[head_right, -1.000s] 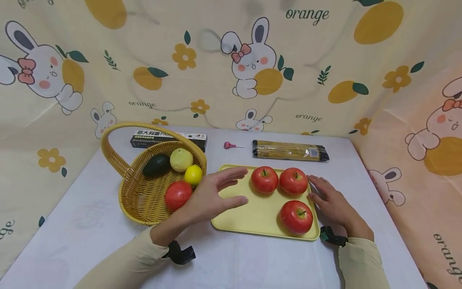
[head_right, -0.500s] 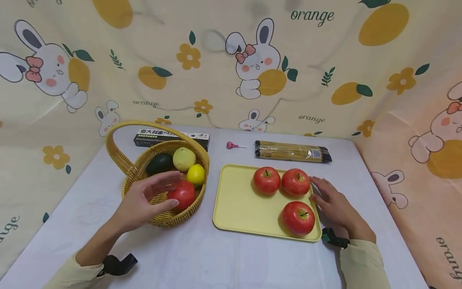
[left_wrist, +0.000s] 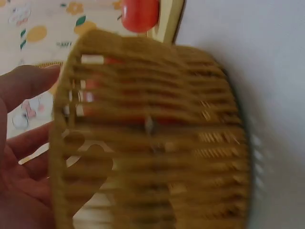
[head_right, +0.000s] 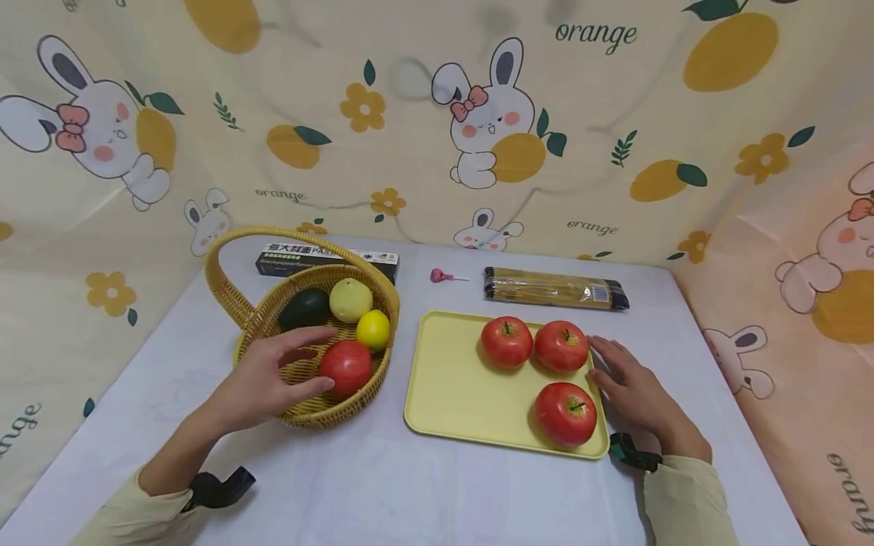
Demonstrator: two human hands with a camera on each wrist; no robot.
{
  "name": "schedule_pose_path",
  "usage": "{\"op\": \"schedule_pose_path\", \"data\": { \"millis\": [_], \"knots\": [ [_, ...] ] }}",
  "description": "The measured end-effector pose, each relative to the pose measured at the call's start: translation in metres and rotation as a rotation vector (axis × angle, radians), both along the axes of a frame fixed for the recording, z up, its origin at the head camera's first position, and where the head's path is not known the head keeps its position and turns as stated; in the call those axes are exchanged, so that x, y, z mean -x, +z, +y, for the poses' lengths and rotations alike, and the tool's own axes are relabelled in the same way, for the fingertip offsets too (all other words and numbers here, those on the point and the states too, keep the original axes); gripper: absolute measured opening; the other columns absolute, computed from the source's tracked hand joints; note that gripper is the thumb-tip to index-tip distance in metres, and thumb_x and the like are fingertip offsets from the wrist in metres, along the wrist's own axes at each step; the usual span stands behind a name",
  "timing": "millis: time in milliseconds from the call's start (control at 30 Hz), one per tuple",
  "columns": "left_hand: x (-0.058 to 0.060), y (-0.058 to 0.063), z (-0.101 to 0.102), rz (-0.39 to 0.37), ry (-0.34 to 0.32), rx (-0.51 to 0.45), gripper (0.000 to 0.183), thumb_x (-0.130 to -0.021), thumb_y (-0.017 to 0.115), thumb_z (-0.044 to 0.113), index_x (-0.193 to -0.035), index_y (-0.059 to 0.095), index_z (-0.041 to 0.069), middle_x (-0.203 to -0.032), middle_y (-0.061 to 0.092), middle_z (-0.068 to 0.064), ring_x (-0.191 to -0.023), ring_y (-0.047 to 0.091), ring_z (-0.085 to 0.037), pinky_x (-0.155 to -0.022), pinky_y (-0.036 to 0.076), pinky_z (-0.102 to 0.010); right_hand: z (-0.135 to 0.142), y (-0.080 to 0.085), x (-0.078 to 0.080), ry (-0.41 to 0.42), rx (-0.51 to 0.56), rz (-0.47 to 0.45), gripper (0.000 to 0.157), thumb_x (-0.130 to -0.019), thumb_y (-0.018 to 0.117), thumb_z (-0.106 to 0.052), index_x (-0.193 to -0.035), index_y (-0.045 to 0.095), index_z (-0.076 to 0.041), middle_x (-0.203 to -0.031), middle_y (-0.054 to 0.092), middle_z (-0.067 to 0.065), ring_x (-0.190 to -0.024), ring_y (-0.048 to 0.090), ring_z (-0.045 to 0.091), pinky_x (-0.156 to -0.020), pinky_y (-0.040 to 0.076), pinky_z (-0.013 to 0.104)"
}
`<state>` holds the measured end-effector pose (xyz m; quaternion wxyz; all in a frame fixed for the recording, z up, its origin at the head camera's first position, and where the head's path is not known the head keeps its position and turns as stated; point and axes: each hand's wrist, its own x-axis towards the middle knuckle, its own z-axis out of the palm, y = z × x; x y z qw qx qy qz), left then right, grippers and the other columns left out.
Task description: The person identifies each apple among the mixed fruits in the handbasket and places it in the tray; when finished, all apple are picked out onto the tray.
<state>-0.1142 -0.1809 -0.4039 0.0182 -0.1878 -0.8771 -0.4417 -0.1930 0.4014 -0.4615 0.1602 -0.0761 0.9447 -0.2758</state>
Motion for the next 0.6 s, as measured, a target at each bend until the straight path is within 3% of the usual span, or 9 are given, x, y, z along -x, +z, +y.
{"op": "schedule_pose_path", "data": {
  "millis": [133, 333, 467, 600],
  "knots": [
    [0.004, 0.009, 0.017, 0.055, -0.054, 0.163, 0.067, -0.090, 0.092, 0.016, -0.149, 0.064, 0.005, -0.149, 0.069, -0.011, -0.134, 0.067, -0.033, -0.107, 0.061, -0.054, 0.001, -0.001, 0.000, -0.003, 0.006, 0.000, 0.081, -0.112, 0.059, -0.045, -0.176, 0.020, -0.014, -0.177, 0.017, 0.035, -0.157, 0.017, 0.068, -0.107, 0.031, 0.091],
    [0.011, 0.013, 0.028, -0.009, -0.104, 0.338, 0.071, -0.090, 0.090, 0.016, -0.152, 0.059, -0.001, -0.151, 0.065, -0.016, -0.134, 0.064, -0.036, -0.110, 0.059, -0.055, 0.000, -0.001, 0.000, -0.009, 0.000, -0.004, 0.081, -0.112, 0.059, -0.045, -0.176, 0.020, -0.015, -0.177, 0.017, 0.035, -0.158, 0.016, 0.068, -0.107, 0.030, 0.092],
    [0.017, 0.009, 0.029, -0.055, -0.122, 0.420, 0.076, -0.089, 0.089, 0.016, -0.155, 0.055, -0.003, -0.154, 0.062, -0.020, -0.136, 0.062, -0.039, -0.112, 0.057, -0.058, -0.001, -0.001, 0.001, -0.007, -0.002, 0.004, 0.081, -0.112, 0.060, -0.045, -0.176, 0.021, -0.014, -0.176, 0.018, 0.035, -0.158, 0.016, 0.068, -0.108, 0.030, 0.092],
    [0.022, 0.005, 0.029, -0.068, -0.128, 0.444, 0.078, -0.089, 0.088, 0.019, -0.156, 0.053, -0.003, -0.152, 0.062, -0.020, -0.134, 0.062, -0.038, -0.112, 0.056, -0.058, -0.001, -0.001, 0.000, -0.004, -0.003, 0.011, 0.080, -0.112, 0.060, -0.044, -0.176, 0.022, -0.014, -0.176, 0.019, 0.035, -0.156, 0.019, 0.069, -0.108, 0.031, 0.091]
  ]
}}
